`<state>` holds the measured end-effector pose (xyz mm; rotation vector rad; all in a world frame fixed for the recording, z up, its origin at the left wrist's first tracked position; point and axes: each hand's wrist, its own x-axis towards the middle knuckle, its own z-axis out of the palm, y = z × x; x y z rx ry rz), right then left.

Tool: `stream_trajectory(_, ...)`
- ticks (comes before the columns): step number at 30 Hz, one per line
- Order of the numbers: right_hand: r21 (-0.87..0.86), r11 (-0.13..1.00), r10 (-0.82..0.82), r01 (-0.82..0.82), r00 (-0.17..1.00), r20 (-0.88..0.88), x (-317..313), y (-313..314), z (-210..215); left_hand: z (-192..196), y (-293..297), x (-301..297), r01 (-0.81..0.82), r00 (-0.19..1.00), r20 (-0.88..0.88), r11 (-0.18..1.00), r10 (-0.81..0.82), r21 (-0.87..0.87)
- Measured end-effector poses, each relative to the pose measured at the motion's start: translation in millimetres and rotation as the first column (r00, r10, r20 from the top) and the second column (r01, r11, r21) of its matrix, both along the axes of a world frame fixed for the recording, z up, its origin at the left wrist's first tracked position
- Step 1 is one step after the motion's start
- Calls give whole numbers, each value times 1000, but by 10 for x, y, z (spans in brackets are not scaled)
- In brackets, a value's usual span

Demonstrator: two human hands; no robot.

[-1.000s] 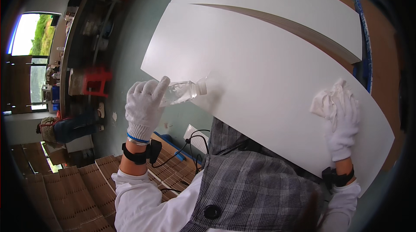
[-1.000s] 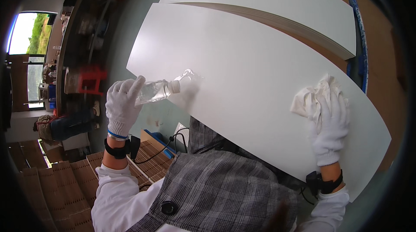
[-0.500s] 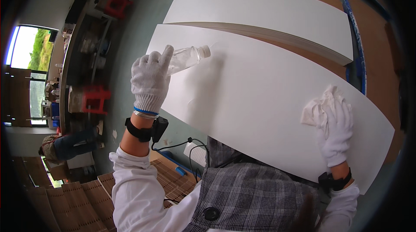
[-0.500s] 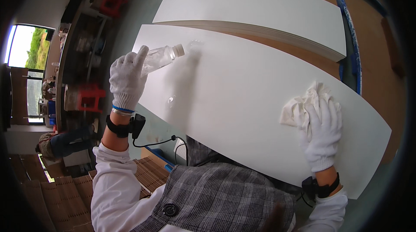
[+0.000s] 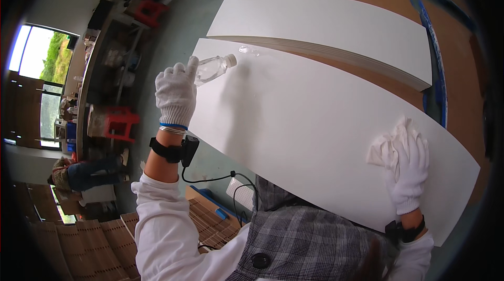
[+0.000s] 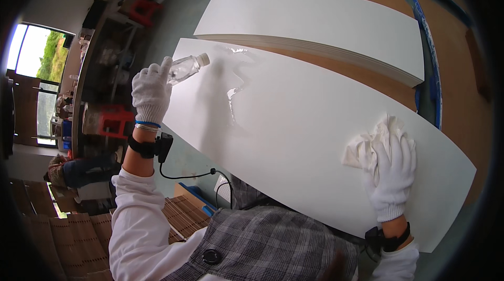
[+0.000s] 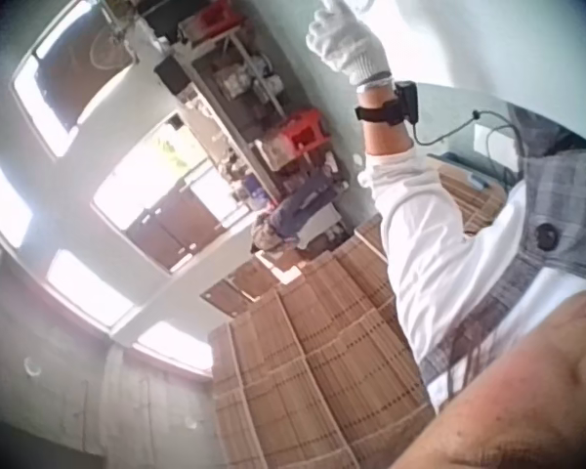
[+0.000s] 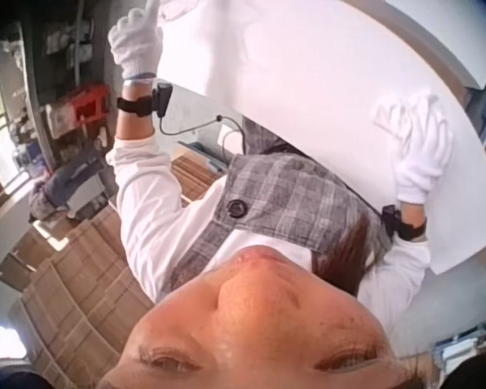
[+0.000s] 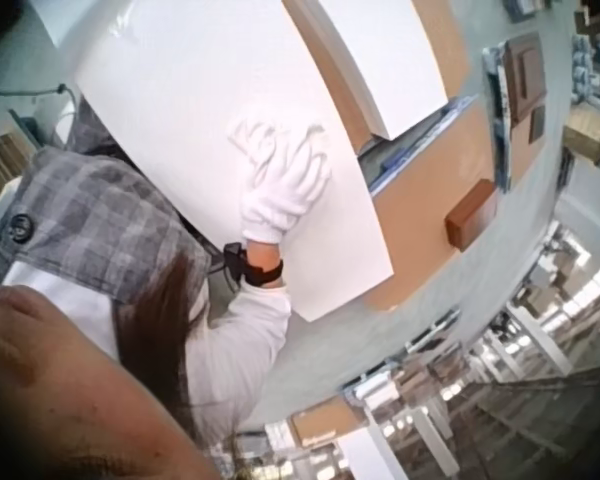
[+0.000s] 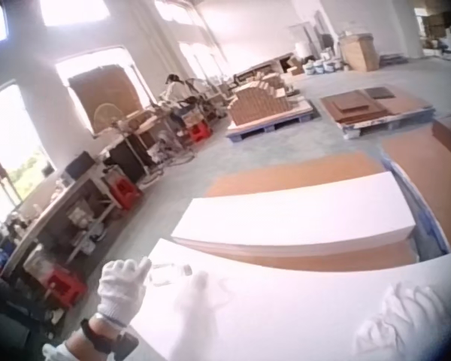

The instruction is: Wiping and cleaning white furniture panels with a cloth and solvent, then using a sanding block on the edges.

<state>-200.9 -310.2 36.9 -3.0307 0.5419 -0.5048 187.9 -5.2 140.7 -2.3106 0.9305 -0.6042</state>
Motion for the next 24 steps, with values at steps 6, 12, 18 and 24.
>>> stream_trajectory(6,1,1000,9,-9,1000,8,-14,-2,-18,46,159,164,-165,983,77,986,166,-20)
stream_trajectory(12,-30,999,20,-20,1000,1,19,6,-32,39,297,277,-201,977,76,980,200,-1)
stream_trajectory(18,-28,1000,1,-1,1000,8,4,32,-41,57,356,384,-345,931,109,938,347,-36)
stream_trajectory(24,-56,998,-7,8,1000,20,2,24,-74,-20,649,643,-366,915,152,928,373,-71)
